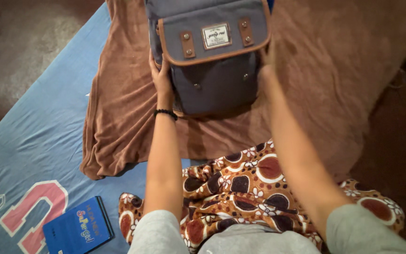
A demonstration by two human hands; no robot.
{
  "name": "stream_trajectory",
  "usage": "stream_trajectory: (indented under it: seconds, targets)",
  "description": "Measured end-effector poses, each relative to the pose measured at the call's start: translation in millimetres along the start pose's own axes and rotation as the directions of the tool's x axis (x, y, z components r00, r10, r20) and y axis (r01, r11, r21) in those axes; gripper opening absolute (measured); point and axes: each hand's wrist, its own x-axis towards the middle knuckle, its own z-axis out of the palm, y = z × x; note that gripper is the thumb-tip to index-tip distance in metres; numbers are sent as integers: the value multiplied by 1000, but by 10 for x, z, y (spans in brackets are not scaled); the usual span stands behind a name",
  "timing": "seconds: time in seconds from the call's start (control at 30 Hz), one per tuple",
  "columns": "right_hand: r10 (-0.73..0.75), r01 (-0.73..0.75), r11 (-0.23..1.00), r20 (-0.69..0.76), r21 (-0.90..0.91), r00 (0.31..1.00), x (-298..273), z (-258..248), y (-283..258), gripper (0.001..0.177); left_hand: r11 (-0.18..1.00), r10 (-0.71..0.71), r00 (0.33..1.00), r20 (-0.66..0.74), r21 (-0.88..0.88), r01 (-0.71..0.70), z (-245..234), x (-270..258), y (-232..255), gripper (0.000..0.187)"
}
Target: The person sits on a bed with a gray backpack and opens it, then removes items one at a time: a blue water bottle, a pair of white heeled shoes, a pink pouch, and lotion bottles, placing them on the bed beside the bag.
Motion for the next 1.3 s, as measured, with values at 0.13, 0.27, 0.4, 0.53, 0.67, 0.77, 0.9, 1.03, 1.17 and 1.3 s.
stream_trajectory:
  seconds: [0.13, 0.27, 0.4, 0.53, 0.67, 0.77, 0.9, 1.03, 1.17, 1.3]
  targets:
    - [-57, 74, 900, 52, -431, 997, -630, -353, 250, 67, 977, 48, 991, -121, 213, -22, 140, -3, 10, 71]
    - [-31, 3, 919, -64, -393, 997, -843, -432, 272, 67, 950, 57, 984, -167, 311, -2, 206, -127, 125, 71]
    - [103, -125, 969, -113, -211, 988, -842, -291, 167, 64, 963, 78, 990, -121, 265, -44, 246, -218, 219, 70]
    - [151, -173, 974, -157, -143, 976, -902, -247, 43, 63, 986, 30, 996, -81, 165, -16, 247, -294, 232, 71]
    - [98, -133, 984, -259, -121, 961, -897, -136, -182, 56, 988, 64, 996, -62, 148, -54, 240, -337, 245, 71]
    - [-207, 147, 964, -277, -222, 938, -765, -15, -435, 51, 986, 85, 995, -55, 151, -75, 236, -342, 224, 72]
    - [-299, 256, 951, -299, -175, 906, -495, 143, -749, 38, 991, 99, 995, -35, 93, -95, 188, -358, 147, 71]
    - [-285, 280, 889, 40, -363, 958, -484, 207, -859, 31, 997, 64, 997, 38, 39, -66, 104, -297, 144, 73]
    - [-278, 291, 890, 88, -352, 957, -668, 196, -852, 29, 983, -108, 987, 122, -134, 125, 93, -135, 483, 75]
    - [-231, 233, 941, 37, -245, 972, -919, 181, -821, 23, 812, 318, 945, 76, 493, -313, 507, -64, 1018, 83]
